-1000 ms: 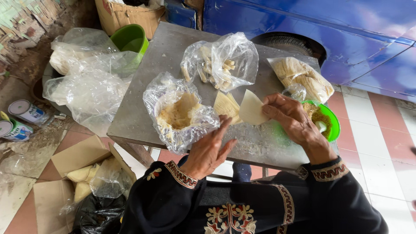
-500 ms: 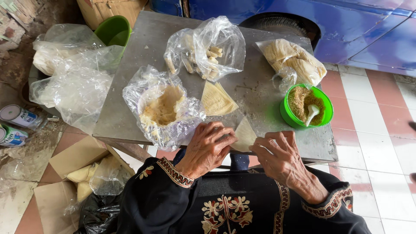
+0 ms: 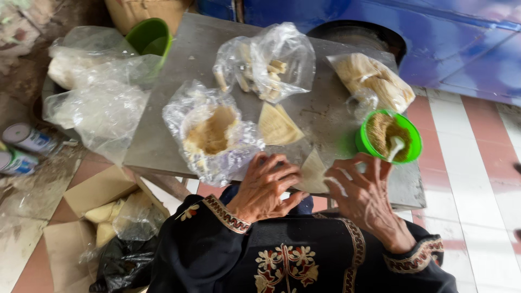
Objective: The person prepares pastries by taking a circular piece of dough, adding a spoonful of granulated filling from a bowl, and folding the dough into a triangular shape by hand.
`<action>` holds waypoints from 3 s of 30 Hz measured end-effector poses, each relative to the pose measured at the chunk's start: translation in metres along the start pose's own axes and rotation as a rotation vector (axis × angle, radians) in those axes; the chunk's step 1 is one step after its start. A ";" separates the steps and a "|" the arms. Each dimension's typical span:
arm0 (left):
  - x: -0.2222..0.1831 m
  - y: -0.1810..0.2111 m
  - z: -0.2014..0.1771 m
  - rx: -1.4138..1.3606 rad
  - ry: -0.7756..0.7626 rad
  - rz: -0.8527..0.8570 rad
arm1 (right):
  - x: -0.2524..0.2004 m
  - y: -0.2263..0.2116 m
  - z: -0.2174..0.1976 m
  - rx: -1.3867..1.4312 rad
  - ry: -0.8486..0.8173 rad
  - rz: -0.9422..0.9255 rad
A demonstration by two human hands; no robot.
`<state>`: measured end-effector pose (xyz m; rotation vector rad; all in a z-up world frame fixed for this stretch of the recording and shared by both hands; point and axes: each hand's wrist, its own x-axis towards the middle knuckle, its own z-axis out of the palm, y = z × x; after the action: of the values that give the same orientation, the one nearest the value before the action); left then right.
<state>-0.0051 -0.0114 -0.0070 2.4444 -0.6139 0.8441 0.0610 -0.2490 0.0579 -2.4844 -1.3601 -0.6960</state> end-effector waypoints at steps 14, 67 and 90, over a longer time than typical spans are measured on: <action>-0.015 -0.007 0.031 -0.013 -0.070 -0.172 | 0.190 -0.094 0.022 0.242 -0.286 -0.563; -0.008 -0.002 0.000 0.010 -0.074 -0.105 | 0.168 -0.069 0.008 0.349 -0.159 -0.393; -0.010 -0.001 0.004 -0.043 0.069 -0.043 | 0.203 -0.093 0.036 0.167 -0.397 -0.353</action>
<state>-0.0101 -0.0097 -0.0166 2.3705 -0.5472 0.8851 0.0869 -0.0354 0.1267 -2.3521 -1.9372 -0.1329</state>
